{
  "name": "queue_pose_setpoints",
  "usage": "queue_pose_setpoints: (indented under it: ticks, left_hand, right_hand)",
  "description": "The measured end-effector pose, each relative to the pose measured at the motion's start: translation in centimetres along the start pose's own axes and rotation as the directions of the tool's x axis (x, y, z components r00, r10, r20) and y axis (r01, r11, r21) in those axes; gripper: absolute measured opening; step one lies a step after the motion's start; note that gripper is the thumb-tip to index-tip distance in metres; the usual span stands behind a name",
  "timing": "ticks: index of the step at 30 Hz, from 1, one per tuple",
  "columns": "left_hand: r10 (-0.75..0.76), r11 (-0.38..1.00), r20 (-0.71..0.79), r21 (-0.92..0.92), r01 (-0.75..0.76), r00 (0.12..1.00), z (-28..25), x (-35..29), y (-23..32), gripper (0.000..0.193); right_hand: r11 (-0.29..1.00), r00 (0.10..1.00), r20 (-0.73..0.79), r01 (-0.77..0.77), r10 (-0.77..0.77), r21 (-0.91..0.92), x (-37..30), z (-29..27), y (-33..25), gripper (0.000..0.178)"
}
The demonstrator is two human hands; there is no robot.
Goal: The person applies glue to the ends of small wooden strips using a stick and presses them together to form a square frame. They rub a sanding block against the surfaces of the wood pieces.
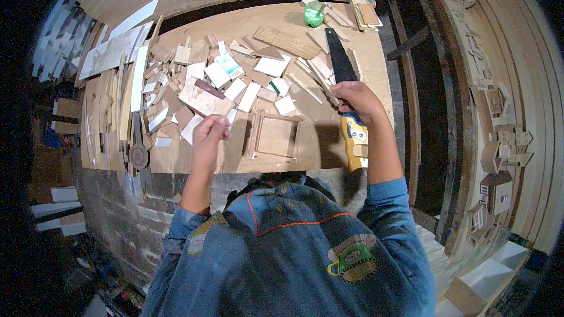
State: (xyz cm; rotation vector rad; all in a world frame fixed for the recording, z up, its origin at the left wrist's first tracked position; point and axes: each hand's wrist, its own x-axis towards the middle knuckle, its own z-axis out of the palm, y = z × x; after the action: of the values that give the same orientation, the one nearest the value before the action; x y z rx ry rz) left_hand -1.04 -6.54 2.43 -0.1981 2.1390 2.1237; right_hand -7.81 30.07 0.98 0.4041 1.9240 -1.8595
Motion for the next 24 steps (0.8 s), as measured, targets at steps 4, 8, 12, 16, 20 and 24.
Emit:
queue_pose_setpoints:
  ticks: [4, 8, 12, 16, 20, 24]
  left_hand:
    - [0.003, 0.999, 0.195, 0.043, -0.011, 0.981, 5.1, 1.4, 1.8, 0.024]
    - [0.031, 0.978, 0.212, -0.208, 0.014, 0.977, 9.5, 1.9, 3.8, 0.024]
    - [-0.075, 0.942, 0.193, -0.308, 0.133, 0.978, 8.8, 2.5, 4.0, 0.017]
    - [-0.040, 0.941, 0.066, -0.334, 0.060, 0.997, 7.6, 2.7, 3.7, 0.012]
    - [-0.107, 0.889, -0.037, -0.451, 0.079, 0.994, 5.6, 3.4, 3.8, 0.014]
    - [-0.107, 0.835, -0.013, -0.544, 0.083, 0.994, 1.3, 3.8, 4.5, 0.025]
  right_hand:
    - [0.947, 0.964, 0.263, -0.040, -0.048, 0.318, -2.0, 2.2, -0.9, 0.017]
    - [0.920, 0.911, 0.412, -0.151, -0.012, 0.361, -3.3, 5.7, -1.2, 0.021]
    - [0.907, 0.892, 0.451, -0.158, -0.038, 0.389, -4.8, 8.4, -1.6, 0.021]
    - [0.980, 0.910, 0.394, 0.055, -0.129, 0.193, -5.9, 9.7, -1.7, 0.016]
    - [0.953, 0.884, 0.387, 0.300, -0.261, -0.041, -6.2, 9.9, -2.3, 0.012]
    - [0.805, 0.866, 0.209, 0.499, -0.454, -0.320, -1.4, 5.0, -3.8, 0.012]
